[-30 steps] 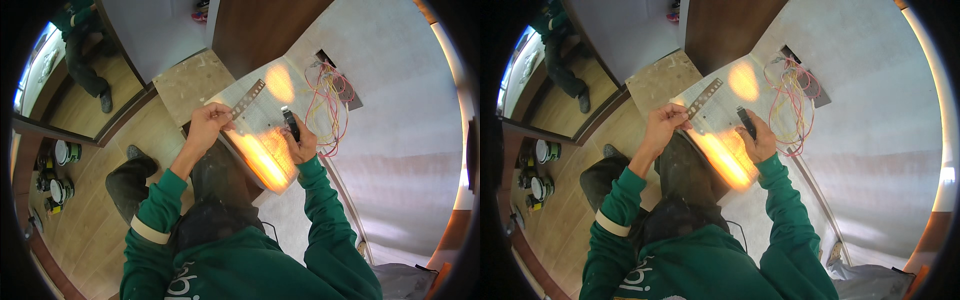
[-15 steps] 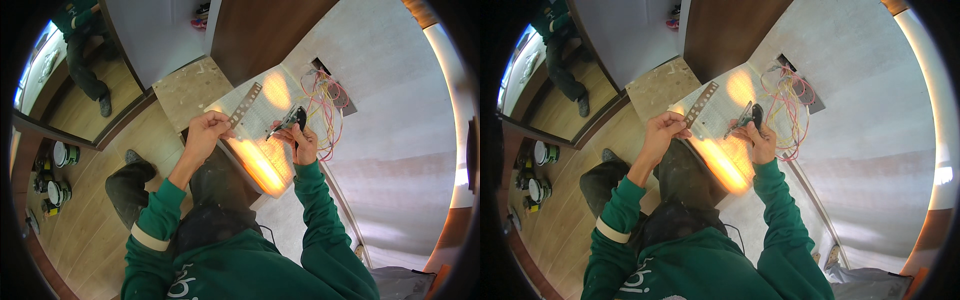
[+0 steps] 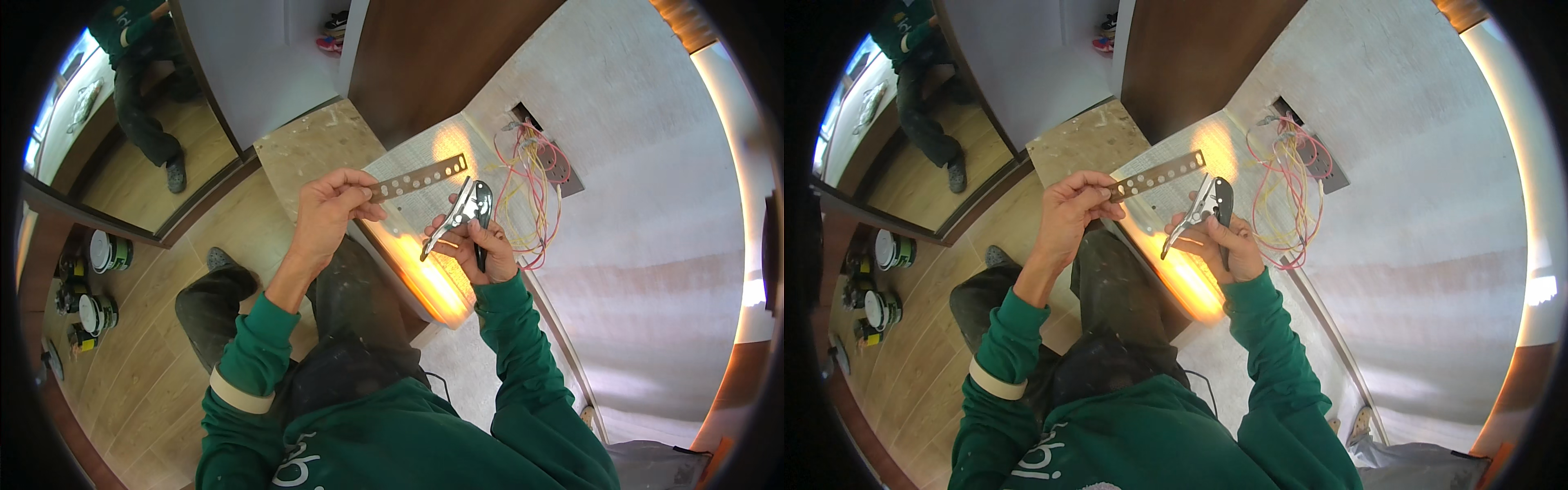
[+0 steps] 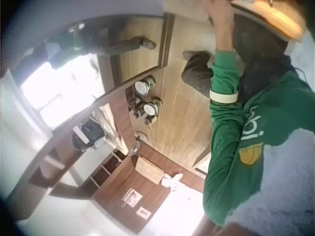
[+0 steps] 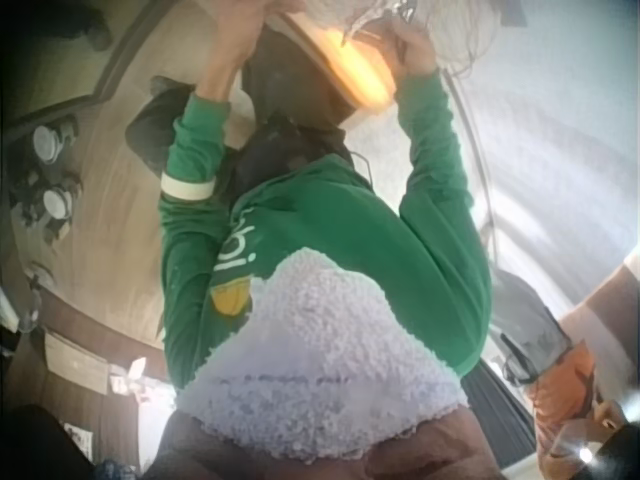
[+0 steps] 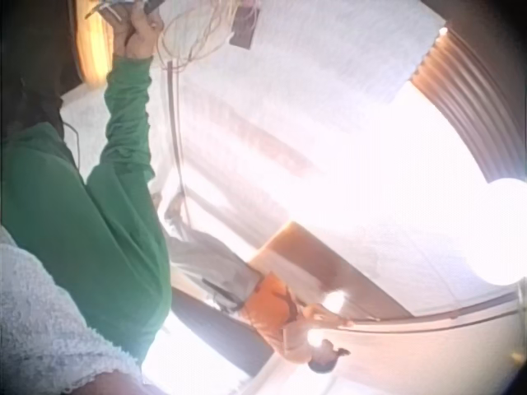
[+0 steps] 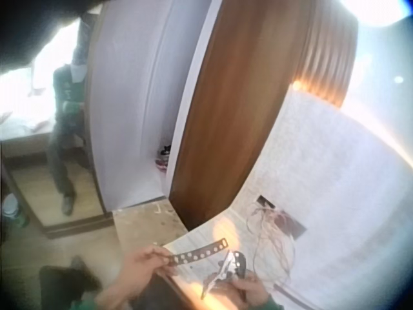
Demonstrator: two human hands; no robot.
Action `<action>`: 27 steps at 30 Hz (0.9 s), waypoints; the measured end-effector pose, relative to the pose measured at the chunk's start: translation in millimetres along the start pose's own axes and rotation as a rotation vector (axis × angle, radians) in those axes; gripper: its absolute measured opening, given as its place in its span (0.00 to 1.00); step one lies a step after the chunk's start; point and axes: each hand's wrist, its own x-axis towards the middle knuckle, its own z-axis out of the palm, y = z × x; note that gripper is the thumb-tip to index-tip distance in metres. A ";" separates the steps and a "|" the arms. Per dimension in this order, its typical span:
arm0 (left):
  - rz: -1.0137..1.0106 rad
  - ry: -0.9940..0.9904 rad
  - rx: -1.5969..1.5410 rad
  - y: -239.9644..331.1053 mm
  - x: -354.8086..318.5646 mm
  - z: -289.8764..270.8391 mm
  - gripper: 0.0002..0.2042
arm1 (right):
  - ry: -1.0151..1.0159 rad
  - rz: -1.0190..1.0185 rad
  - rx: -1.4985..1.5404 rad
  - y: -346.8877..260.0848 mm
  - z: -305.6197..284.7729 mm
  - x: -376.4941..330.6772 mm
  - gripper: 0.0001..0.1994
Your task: The person retrieves a plastic bag of hardware from a shelf, then uses a staple gun to attach a metal strip to a wooden block. The person then places the bag back on the shelf.
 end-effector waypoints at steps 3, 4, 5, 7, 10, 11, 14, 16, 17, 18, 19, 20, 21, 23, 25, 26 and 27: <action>-0.022 0.027 0.016 3.3 1.7 -4.4 0.08 | 0.000 -0.009 0.015 -1.9 11.5 1.5 0.24; -0.022 0.020 0.004 5.0 1.8 -6.4 0.08 | 0.021 -0.008 0.026 -4.1 14.4 2.7 0.24; -0.023 0.022 -0.008 7.3 1.8 -8.7 0.08 | 0.042 -0.008 0.036 -5.8 16.7 4.6 0.25; -0.013 0.022 -0.009 12.7 1.6 -13.7 0.09 | 0.077 -0.002 0.076 -7.8 20.0 9.5 0.25; -0.009 0.015 0.027 19.4 2.3 -21.2 0.10 | 0.016 -0.013 0.126 -3.7 21.7 16.7 0.23; -0.015 0.013 0.045 21.2 3.3 -23.8 0.10 | 0.001 -0.011 0.127 -0.8 21.9 18.7 0.23; -0.023 -0.001 0.080 26.3 7.6 -31.8 0.11 | 0.044 0.029 0.075 7.6 23.1 20.6 0.21; -0.025 -0.004 0.088 30.7 8.9 -35.8 0.11 | 0.085 0.044 0.067 10.8 25.2 20.7 0.21; -0.027 0.000 0.087 33.0 8.9 -36.5 0.11 | 0.083 0.035 0.055 12.3 27.1 21.1 0.20; -0.028 -0.016 0.079 35.5 8.7 -35.9 0.11 | 0.083 0.026 0.043 14.2 29.7 21.8 0.20; -0.035 0.015 0.002 36.8 7.8 -32.9 0.11 | 0.084 0.016 0.030 16.3 32.9 23.3 0.20; -0.040 0.029 -0.081 37.8 6.1 -29.4 0.12 | 0.125 0.005 0.024 19.3 36.9 23.5 0.20; -0.073 0.094 -0.147 37.6 4.1 -24.4 0.13 | 0.166 -0.007 0.017 23.5 41.4 24.4 0.19; -0.071 0.146 -0.429 30.4 -1.4 -8.9 0.14 | 0.239 -0.029 -0.019 33.3 50.8 24.9 0.19; -0.105 0.183 -0.527 18.4 -8.6 6.3 0.15 | 0.298 -0.044 -0.077 43.8 58.7 24.6 0.19; -0.127 0.167 -0.494 12.2 -12.4 12.1 0.15 | 0.273 -0.050 -0.070 48.1 61.4 23.5 0.19; -0.167 0.145 -0.462 5.6 -15.6 17.1 0.15 | 0.285 -0.049 -0.102 52.2 63.1 22.3 0.19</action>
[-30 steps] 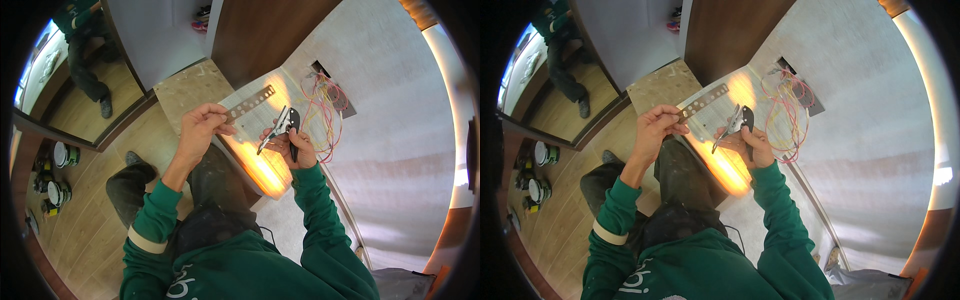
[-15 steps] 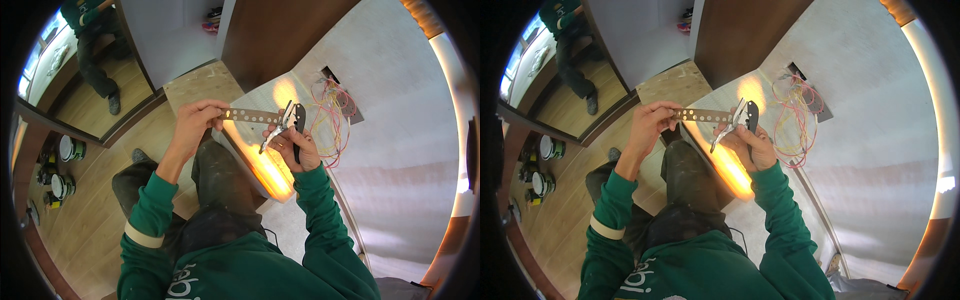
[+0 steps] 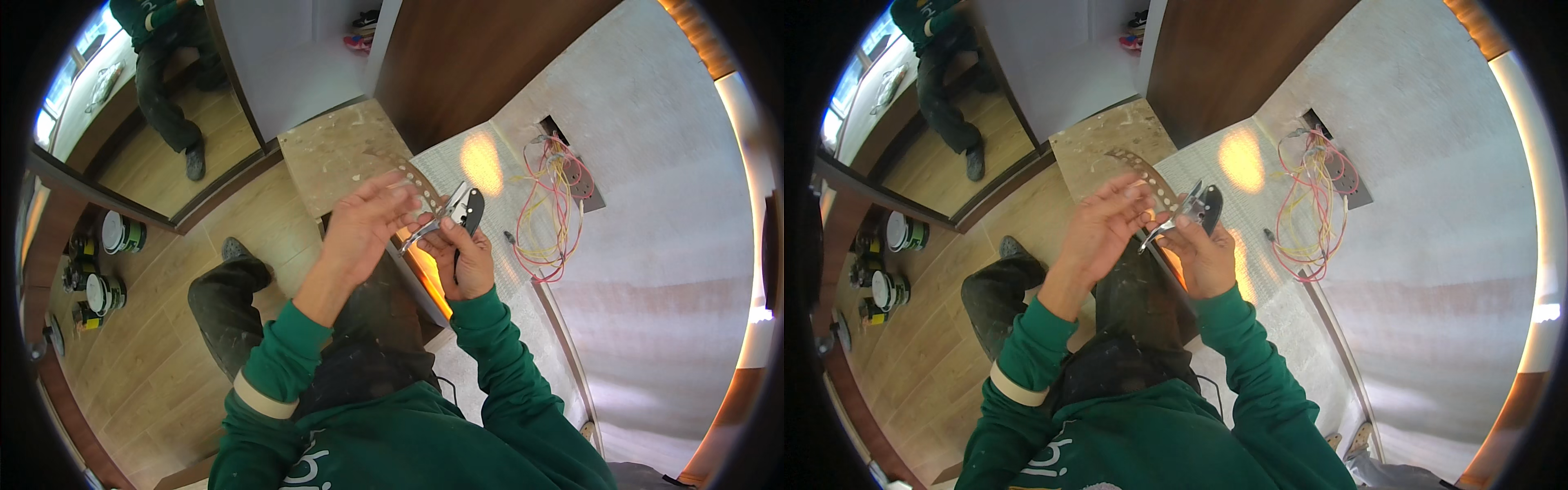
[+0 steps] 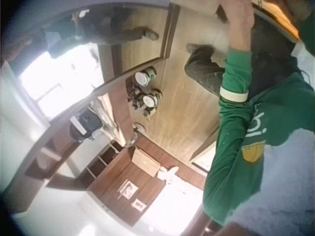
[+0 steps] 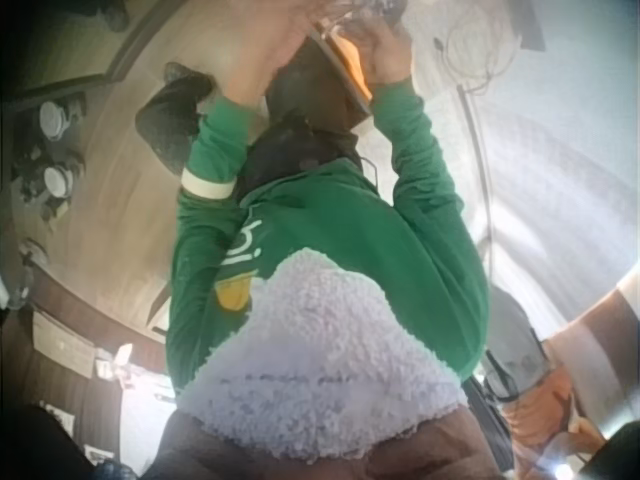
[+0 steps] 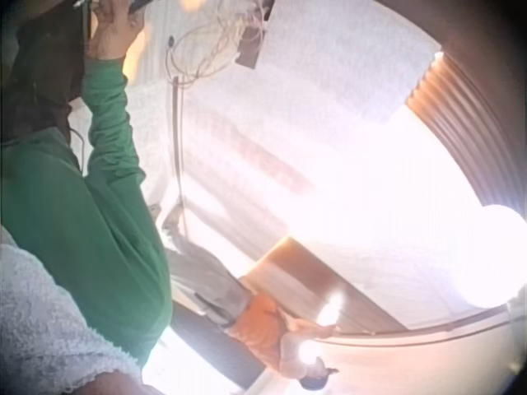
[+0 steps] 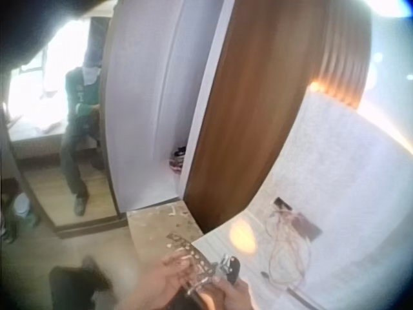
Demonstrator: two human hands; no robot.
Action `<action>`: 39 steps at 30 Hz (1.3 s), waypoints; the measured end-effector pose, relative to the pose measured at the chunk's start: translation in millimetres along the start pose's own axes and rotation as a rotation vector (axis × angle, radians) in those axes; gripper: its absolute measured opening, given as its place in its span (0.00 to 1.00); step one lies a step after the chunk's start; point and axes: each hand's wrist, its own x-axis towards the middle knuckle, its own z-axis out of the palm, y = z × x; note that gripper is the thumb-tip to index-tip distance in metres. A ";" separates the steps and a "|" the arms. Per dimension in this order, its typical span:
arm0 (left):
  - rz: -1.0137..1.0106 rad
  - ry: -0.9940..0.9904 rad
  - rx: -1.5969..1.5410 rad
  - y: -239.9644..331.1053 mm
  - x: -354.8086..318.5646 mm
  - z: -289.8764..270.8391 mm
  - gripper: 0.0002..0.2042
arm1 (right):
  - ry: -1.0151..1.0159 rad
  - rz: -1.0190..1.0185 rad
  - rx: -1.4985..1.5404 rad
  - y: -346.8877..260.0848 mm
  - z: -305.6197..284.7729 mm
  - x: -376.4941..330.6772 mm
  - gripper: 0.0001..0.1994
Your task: The person retrieves a plastic bag of hardware from a shelf, then uses a staple gun to attach a metal strip to a wooden block. The person then places the bag back on the shelf.
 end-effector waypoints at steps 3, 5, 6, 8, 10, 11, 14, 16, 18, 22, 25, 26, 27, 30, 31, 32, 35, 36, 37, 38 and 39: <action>0.098 -0.092 0.137 -13.2 1.9 -1.8 0.13 | 0.019 0.005 -0.080 6.7 -2.0 -4.8 0.19; 0.024 -0.098 0.328 -19.2 13.6 -0.9 0.12 | 0.047 -0.010 -0.101 8.6 -6.9 -3.8 0.18; 0.025 -0.141 0.390 -20.8 21.6 -1.1 0.12 | 0.062 -0.017 -0.110 8.1 -10.8 -2.9 0.18; -0.066 -0.057 0.488 -20.7 49.0 -4.2 0.11 | 0.181 0.044 -0.091 5.0 -21.6 -1.3 0.17; -0.014 0.026 0.508 -12.6 72.4 -22.6 0.11 | 0.251 0.079 -0.109 -2.9 -38.2 1.0 0.15; 0.019 0.134 0.513 -3.0 78.1 -42.2 0.11 | 0.206 0.056 -0.069 -9.1 -49.6 -2.8 0.16; 0.172 0.250 0.827 9.6 80.5 -103.1 0.12 | 0.179 0.041 0.014 -21.5 -85.4 -18.8 0.20; 0.094 0.219 0.811 -0.3 71.4 -136.4 0.12 | 0.140 0.065 0.103 -18.8 -101.9 -25.3 0.26; 0.032 0.266 0.793 -6.5 59.7 -168.5 0.12 | 0.129 0.099 0.135 -16.0 -108.2 -30.7 0.28; -0.028 0.539 0.766 -5.9 28.5 -242.8 0.11 | -0.048 0.172 0.205 -21.7 -86.5 -33.7 0.33; -0.058 0.705 0.841 8.0 1.9 -304.0 0.10 | -0.003 -0.025 -0.139 -35.5 -58.0 -32.8 0.35; -0.077 0.709 0.819 14.4 -7.3 -321.5 0.10 | 0.013 -0.130 -0.294 -41.6 -50.9 -32.3 0.35; -0.069 0.718 0.860 18.1 -16.6 -335.4 0.09 | 0.088 -0.323 -0.530 -44.6 -45.4 -33.0 0.34; -0.143 0.740 0.902 26.2 -45.1 -358.0 0.11 | 0.105 -0.905 -0.738 -42.6 -41.6 -20.7 0.29; -0.229 0.801 0.902 26.3 -49.7 -359.5 0.11 | 0.069 -0.894 -0.934 -39.5 -43.8 -14.3 0.28; -0.295 0.845 0.881 26.0 -53.5 -359.1 0.11 | 0.039 -0.867 -1.134 -36.6 -46.9 -10.3 0.27; -0.183 0.694 0.885 19.6 -52.6 -354.9 0.10 | 0.073 -0.631 -1.049 -25.9 -56.8 -6.1 0.22; -0.158 0.675 0.888 16.8 -51.8 -354.4 0.10 | 0.103 -0.685 -1.014 -21.6 -59.1 -5.0 0.21; -0.122 0.649 0.908 15.5 -50.8 -354.6 0.10 | 0.133 -0.740 -0.980 -20.9 -61.5 -5.8 0.21; -0.165 0.648 0.939 14.1 -49.7 -355.0 0.10 | 0.162 -0.795 -0.947 -17.8 -62.8 -3.0 0.20; -0.175 0.636 0.979 14.6 -47.5 -355.6 0.10 | 0.233 -0.597 -1.093 -19.5 -65.0 -2.6 0.20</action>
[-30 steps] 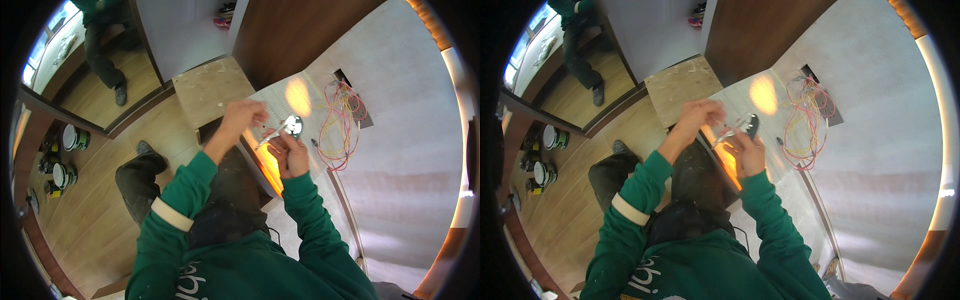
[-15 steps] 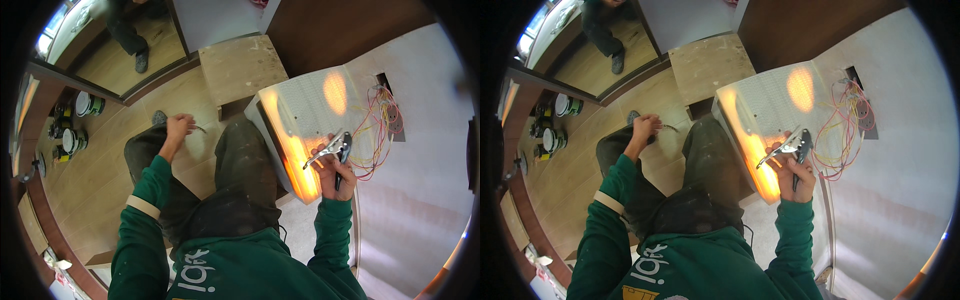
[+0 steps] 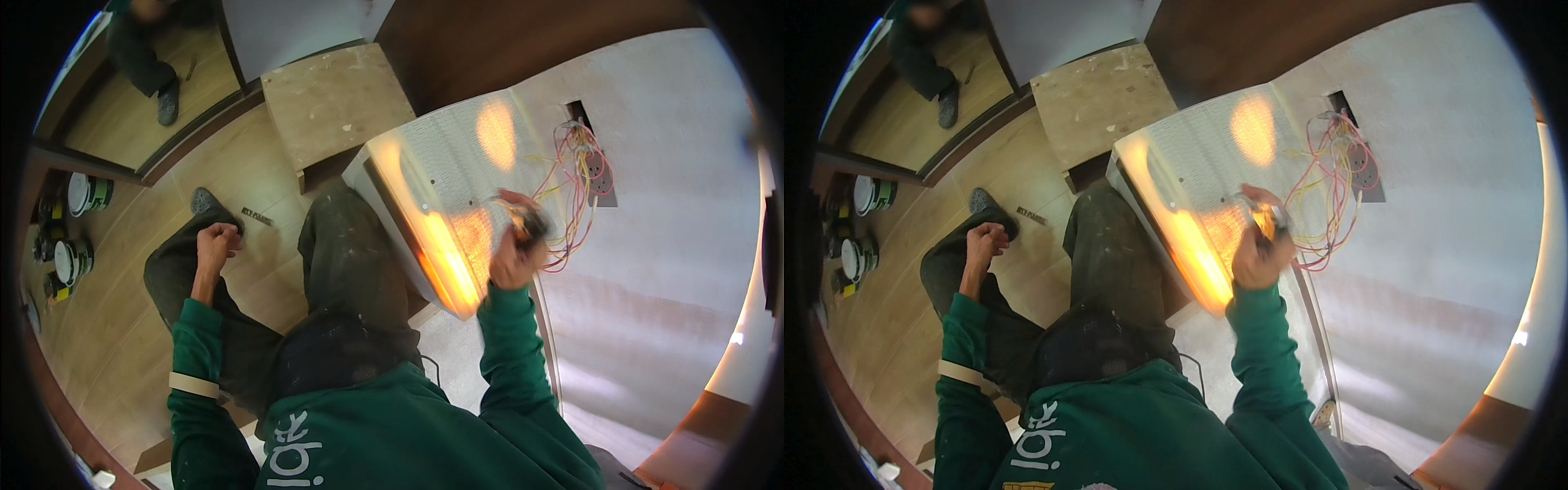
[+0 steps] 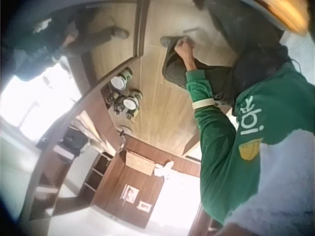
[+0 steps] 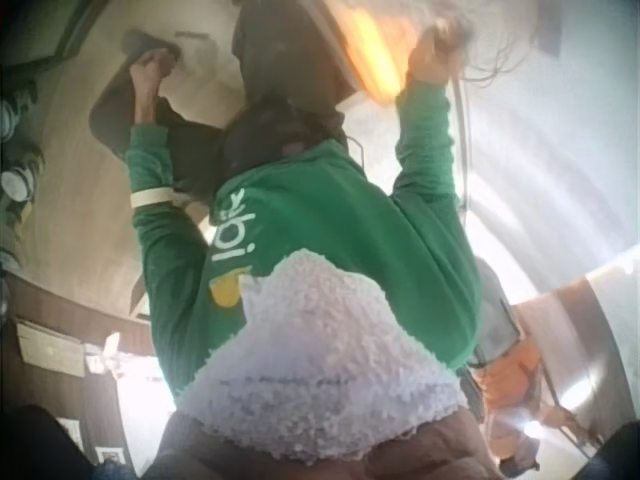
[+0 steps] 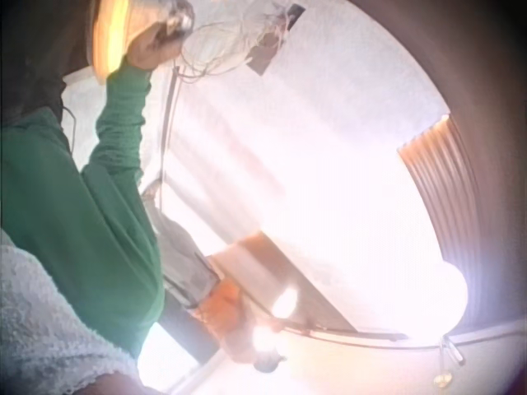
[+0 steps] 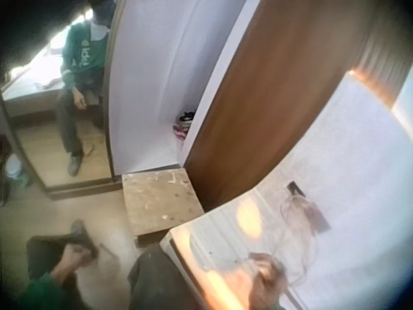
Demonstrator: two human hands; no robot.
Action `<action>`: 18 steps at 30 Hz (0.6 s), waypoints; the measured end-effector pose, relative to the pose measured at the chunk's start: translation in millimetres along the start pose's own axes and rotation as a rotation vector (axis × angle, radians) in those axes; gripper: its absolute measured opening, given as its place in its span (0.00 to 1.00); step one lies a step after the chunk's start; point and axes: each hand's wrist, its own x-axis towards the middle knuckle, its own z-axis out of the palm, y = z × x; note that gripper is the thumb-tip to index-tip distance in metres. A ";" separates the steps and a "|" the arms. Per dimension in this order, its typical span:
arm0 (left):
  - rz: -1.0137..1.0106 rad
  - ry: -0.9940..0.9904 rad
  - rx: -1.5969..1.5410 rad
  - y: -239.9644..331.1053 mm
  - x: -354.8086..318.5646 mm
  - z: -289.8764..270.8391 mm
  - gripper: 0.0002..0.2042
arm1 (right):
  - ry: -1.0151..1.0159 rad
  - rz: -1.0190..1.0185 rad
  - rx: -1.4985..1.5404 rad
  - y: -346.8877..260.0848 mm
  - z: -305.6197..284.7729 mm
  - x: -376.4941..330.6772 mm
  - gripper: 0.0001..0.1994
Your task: The person retrieves a plastic bag of hardware from a shelf, then uses a staple gun to attach a metal strip to a wooden block. The person then places the bag back on the shelf.
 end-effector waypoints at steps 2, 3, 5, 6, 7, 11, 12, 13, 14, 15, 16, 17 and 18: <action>0.071 0.010 0.070 3.2 -1.4 3.0 0.11 | -0.036 -0.051 -0.061 4.8 0.6 2.6 0.21; 0.133 0.037 0.097 7.9 -5.4 7.2 0.11 | -0.019 -0.076 0.033 6.5 -0.4 2.8 0.21; 0.286 0.023 0.072 23.4 -25.1 19.3 0.11 | 0.038 -0.096 0.210 8.5 -0.4 1.0 0.23; 0.391 -0.018 0.008 37.4 -36.4 35.5 0.11 | 0.001 0.043 0.279 10.7 3.1 2.4 0.25; 0.418 -0.035 -0.047 57.5 -46.4 53.8 0.11 | -0.027 0.184 0.346 9.9 4.8 0.3 0.26; 0.788 -0.180 -0.019 139.2 -128.2 137.2 0.11 | -0.124 0.460 0.784 -0.4 11.4 -3.4 0.30; 0.823 -0.247 -0.050 163.8 -141.1 157.8 0.12 | -0.127 0.520 0.844 -4.8 12.4 -2.2 0.31; 0.914 -0.304 -0.109 186.1 -152.5 174.5 0.13 | -0.134 0.553 0.918 -9.2 12.9 -0.2 0.31; 0.934 -0.337 -0.092 204.4 -164.4 189.4 0.14 | -0.142 0.588 0.991 -14.2 12.6 1.0 0.31; 0.963 -0.367 -0.076 220.1 -174.9 202.2 0.14 | -0.153 0.625 1.066 -19.0 11.8 3.5 0.31; 0.991 -0.397 -0.059 231.7 -182.5 207.8 0.14 | -0.196 0.634 1.083 -23.8 8.3 4.5 0.29; 0.947 -0.436 -0.018 241.1 -187.4 210.0 0.14 | -0.240 0.642 1.098 -28.6 3.9 5.0 0.28; 0.903 -0.477 0.024 248.6 -191.4 213.4 0.13 | -0.242 0.676 1.075 -32.0 0.9 6.5 0.28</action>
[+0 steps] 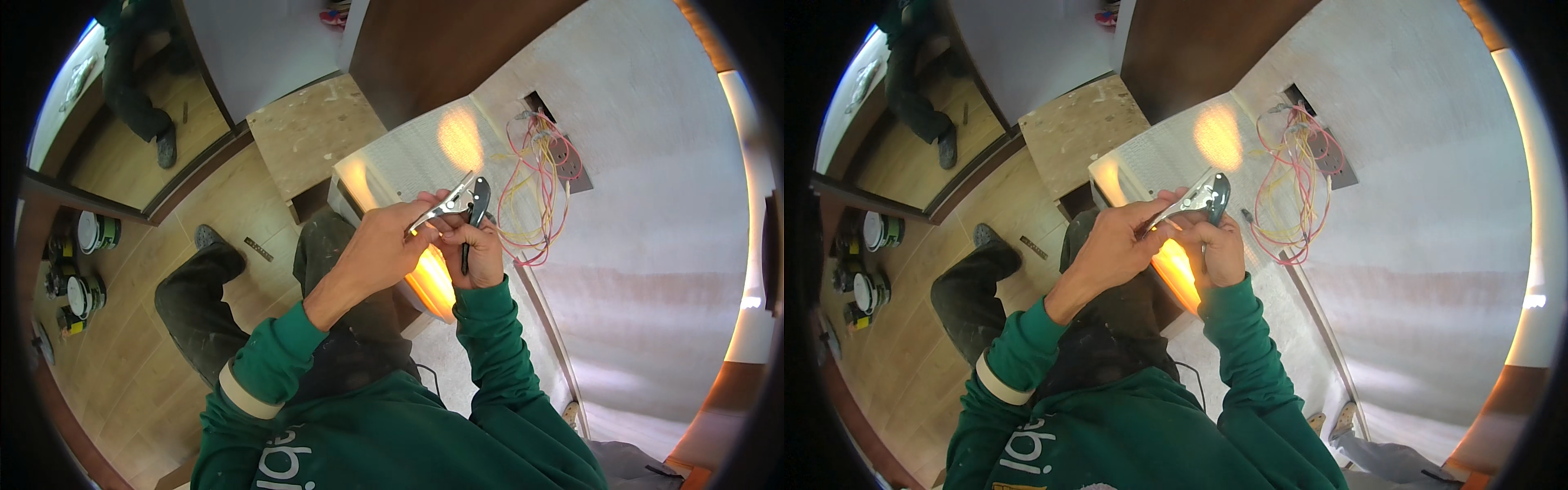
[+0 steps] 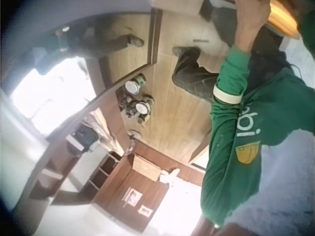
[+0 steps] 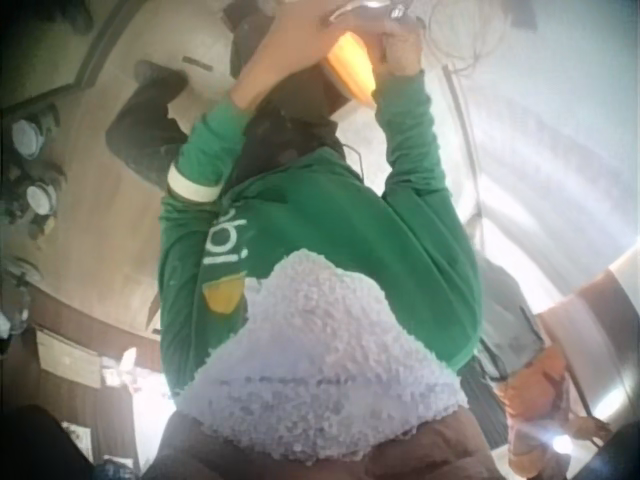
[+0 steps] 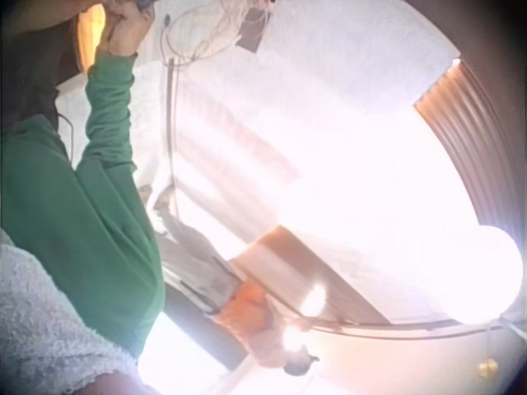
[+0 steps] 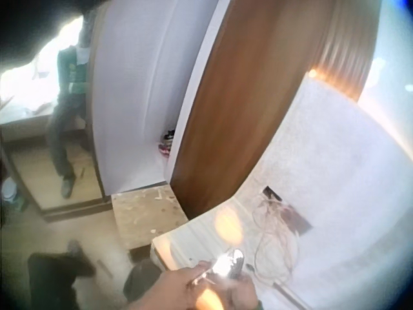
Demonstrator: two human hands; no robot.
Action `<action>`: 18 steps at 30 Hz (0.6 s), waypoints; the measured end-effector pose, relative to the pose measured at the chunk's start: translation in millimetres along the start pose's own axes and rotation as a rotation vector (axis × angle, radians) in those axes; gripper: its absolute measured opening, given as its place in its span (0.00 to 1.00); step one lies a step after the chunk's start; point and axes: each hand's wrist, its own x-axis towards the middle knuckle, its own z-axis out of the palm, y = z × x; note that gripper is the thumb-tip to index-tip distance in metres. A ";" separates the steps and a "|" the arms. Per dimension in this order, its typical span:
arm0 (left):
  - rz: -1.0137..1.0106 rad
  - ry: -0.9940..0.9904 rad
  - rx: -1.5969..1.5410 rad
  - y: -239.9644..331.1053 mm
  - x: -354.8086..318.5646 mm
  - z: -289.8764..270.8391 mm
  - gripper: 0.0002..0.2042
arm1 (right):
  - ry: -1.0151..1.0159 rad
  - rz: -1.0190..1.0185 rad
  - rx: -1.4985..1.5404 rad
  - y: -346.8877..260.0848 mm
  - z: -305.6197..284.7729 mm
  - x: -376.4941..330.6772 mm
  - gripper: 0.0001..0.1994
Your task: The person retrieves a plastic bag of hardware from a shelf, then uses a staple gun to attach a metal strip to a wooden block. The person then places the bag back on the shelf.
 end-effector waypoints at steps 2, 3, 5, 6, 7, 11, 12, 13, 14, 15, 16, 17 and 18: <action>-0.064 -0.027 -0.063 8.6 5.5 1.3 0.11 | 0.040 0.064 -0.013 -8.1 1.1 -5.8 0.22; -0.033 -0.002 -0.034 11.2 6.8 1.2 0.11 | 0.058 0.101 -0.012 -11.8 0.6 -8.0 0.17; -0.125 -0.038 0.042 14.0 6.8 -2.7 0.10 | 0.006 0.112 -0.201 -16.7 -0.9 -14.8 0.11; -0.157 -0.058 0.109 14.7 7.6 -3.5 0.10 | 0.044 0.136 -0.302 -18.6 -2.1 -18.2 0.11; -0.119 -0.054 0.104 15.1 7.4 -4.3 0.10 | 0.023 0.133 -0.284 -20.1 -3.3 -20.6 0.11; 0.044 0.037 0.167 14.0 6.6 -1.3 0.10 | -0.038 0.122 -0.230 -20.9 -9.3 -26.5 0.13; 0.127 0.079 0.179 13.2 6.1 0.4 0.09 | -0.045 0.120 -0.220 -19.0 -10.6 -26.8 0.14; 0.118 0.084 0.193 12.0 6.2 2.1 0.10 | -0.058 0.081 -0.262 -16.5 -12.0 -26.5 0.14; 0.131 0.093 0.200 10.9 6.8 4.3 0.10 | -0.071 0.041 -0.306 -12.9 -13.2 -26.0 0.15; 0.153 0.110 0.205 9.8 7.4 5.6 0.10 | -0.092 -0.013 -0.340 -8.9 -14.6 -24.8 0.16; 0.134 0.093 0.185 9.1 8.2 6.1 0.12 | -0.110 -0.068 -0.373 -5.6 -16.6 -24.4 0.17; 0.123 0.080 0.164 9.0 8.5 6.2 0.15 | -0.136 -0.137 -0.394 -0.6 -17.8 -22.3 0.19; 0.081 0.050 0.149 9.5 8.6 5.8 0.17 | -0.152 -0.170 -0.400 0.7 -21.0 -22.3 0.21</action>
